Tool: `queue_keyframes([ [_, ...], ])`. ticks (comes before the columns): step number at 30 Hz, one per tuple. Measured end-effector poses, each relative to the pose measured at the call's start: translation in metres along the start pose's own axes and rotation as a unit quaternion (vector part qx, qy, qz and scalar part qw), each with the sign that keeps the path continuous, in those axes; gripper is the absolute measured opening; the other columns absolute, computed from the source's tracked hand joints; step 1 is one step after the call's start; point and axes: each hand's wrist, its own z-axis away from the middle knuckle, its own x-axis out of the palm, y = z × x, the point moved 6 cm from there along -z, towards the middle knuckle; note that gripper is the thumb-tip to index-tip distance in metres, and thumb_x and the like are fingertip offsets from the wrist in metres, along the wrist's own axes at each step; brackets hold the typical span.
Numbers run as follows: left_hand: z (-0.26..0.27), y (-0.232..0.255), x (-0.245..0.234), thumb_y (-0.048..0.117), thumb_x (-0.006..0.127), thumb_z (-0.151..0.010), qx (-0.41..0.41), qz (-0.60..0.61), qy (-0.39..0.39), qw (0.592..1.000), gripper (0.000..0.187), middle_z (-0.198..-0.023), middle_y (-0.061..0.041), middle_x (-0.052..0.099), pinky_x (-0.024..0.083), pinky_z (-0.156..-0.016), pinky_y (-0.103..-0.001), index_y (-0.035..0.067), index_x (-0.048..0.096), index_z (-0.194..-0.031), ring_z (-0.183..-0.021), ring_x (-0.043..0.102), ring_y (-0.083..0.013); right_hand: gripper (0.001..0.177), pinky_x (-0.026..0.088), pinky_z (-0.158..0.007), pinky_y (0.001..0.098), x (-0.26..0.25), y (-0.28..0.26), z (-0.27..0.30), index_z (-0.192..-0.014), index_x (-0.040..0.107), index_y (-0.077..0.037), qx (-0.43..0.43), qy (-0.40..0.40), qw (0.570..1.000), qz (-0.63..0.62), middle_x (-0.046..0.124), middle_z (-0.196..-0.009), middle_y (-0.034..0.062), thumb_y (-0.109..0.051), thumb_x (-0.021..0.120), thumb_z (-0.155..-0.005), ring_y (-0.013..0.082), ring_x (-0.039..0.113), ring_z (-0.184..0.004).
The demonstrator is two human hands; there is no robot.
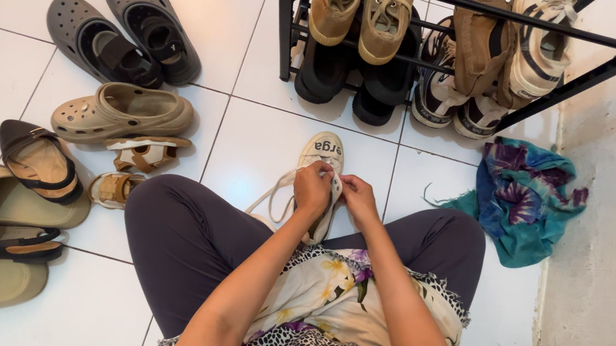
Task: The person sits on the floor and removes the laces from a pair of white sneakers. They then re-lace both shoes by threading the laces through the eyelets and tying them. Finally, the person places the laced shoes onto a nearby shoe rack.
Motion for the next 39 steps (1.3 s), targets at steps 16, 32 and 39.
queue_keyframes([
  [16, -0.019, -0.089, -0.016, 0.016, 0.057, -0.088, 0.030, -0.004, 0.044, 0.999, 0.034, -0.114, -0.020, 0.067, 0.046, -0.098, -0.047, 0.002, 0.068, -0.117, -0.111, 0.059, -0.0378, 0.015, 0.054, -0.073, 0.0291, 0.009, -0.260, 0.092, -0.110, 0.046, -0.008, -0.354, 0.105, 0.928, -0.055, 0.072, -0.105, 0.0168, -0.019, 0.037, -0.115, 0.0156, 0.065, -0.077],
  [32, -0.049, -0.068, -0.095, 0.030, 0.053, -0.089, -0.048, 0.002, 0.032, 0.998, 0.035, -0.079, -0.018, 0.072, 0.051, -0.073, -0.046, 0.003, 0.073, -0.079, -0.077, 0.068, -0.0362, 0.015, 0.059, -0.079, 0.0377, -0.088, -0.342, 0.154, -0.117, 0.045, -0.006, -0.445, 0.201, 0.854, -0.183, 0.069, -0.101, 0.0176, -0.019, 0.040, -0.115, 0.0230, 0.065, -0.078],
  [39, -0.041, -0.025, -0.138, 0.027, 0.053, -0.087, -0.048, 0.077, 0.037, 0.995, 0.035, -0.056, -0.013, 0.056, 0.043, -0.059, -0.039, 0.000, 0.066, -0.069, -0.056, 0.054, -0.0213, 0.013, 0.060, -0.080, 0.0381, -0.114, -0.347, 0.144, -0.117, 0.044, -0.005, -0.460, 0.250, 0.819, -0.235, 0.067, -0.099, 0.0154, -0.017, 0.045, -0.114, 0.0232, 0.066, -0.081],
])
